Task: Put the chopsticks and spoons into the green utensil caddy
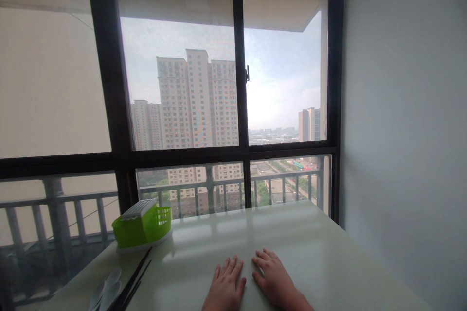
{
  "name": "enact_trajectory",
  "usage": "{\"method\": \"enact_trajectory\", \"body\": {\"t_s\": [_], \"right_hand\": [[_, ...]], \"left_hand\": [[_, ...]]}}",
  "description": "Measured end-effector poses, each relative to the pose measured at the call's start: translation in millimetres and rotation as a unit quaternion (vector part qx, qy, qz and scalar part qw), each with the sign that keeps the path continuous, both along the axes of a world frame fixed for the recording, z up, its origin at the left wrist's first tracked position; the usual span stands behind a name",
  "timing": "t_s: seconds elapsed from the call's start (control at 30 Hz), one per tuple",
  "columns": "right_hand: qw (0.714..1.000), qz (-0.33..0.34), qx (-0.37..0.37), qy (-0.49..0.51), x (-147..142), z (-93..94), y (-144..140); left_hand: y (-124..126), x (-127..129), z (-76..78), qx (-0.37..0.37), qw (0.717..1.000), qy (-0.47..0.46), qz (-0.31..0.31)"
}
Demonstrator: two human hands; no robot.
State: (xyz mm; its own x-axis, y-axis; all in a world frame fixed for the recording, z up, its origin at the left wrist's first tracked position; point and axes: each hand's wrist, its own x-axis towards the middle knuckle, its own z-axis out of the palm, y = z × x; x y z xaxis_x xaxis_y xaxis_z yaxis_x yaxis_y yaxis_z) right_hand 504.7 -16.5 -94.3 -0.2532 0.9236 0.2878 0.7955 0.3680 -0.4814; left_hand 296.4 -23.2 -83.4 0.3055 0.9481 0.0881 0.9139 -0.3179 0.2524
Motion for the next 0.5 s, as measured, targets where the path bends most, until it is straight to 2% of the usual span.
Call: {"method": "enact_trajectory", "body": {"t_s": [0.5], "right_hand": [[1.000,0.003,-0.002,-0.008,0.8,-0.2,-0.9]], "left_hand": [[3.6,-1.5,-6.1,0.005,1.000,-0.004,-0.003]]}}
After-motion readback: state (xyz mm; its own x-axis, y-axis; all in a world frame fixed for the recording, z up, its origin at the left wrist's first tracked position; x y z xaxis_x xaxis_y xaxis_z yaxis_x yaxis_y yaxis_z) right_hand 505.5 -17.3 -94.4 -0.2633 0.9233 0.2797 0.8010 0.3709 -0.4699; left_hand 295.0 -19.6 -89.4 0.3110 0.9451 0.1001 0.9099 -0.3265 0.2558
